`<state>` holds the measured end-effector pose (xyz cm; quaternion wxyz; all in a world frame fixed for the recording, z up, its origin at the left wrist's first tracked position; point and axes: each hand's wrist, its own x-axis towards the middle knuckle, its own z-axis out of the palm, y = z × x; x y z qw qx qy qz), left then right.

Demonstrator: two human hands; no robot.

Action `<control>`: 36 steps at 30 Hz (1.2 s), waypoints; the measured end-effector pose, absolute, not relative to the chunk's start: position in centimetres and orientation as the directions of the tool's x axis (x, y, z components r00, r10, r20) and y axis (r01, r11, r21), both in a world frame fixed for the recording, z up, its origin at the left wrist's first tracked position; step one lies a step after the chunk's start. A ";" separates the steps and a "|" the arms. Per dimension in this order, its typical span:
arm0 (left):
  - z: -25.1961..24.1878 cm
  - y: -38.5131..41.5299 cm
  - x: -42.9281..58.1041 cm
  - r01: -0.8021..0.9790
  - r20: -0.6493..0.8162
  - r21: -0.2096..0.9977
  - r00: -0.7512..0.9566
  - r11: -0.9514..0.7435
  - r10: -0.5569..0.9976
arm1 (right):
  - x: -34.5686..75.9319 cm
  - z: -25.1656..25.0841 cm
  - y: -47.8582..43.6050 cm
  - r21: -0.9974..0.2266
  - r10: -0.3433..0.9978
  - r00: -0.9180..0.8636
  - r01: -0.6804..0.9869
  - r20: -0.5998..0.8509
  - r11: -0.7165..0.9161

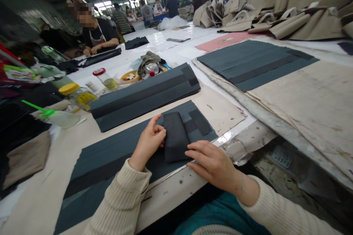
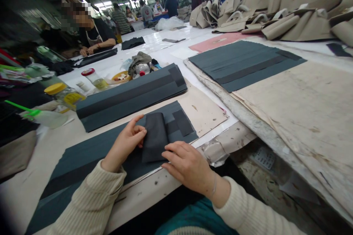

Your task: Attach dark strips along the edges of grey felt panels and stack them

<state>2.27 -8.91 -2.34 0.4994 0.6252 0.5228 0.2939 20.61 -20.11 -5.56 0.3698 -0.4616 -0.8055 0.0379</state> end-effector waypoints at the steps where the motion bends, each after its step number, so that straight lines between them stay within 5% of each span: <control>1: -2.1 -8.9 2.2 0.329 -0.166 0.942 0.298 0.062 0.940 | 20.6 -5.6 -20.1 -0.399 0.775 -0.311 0.717 0.550 0.572; 10: -1.5 -9.4 2.3 0.042 -0.165 0.986 0.416 0.162 0.894 | 20.6 -5.7 -20.2 -0.395 0.768 -0.294 0.721 0.569 0.569; 36: -3.0 -10.1 3.6 0.089 -0.231 0.973 0.420 0.214 0.878 | 20.6 -5.6 -20.0 -0.416 0.814 -0.276 0.749 0.510 0.515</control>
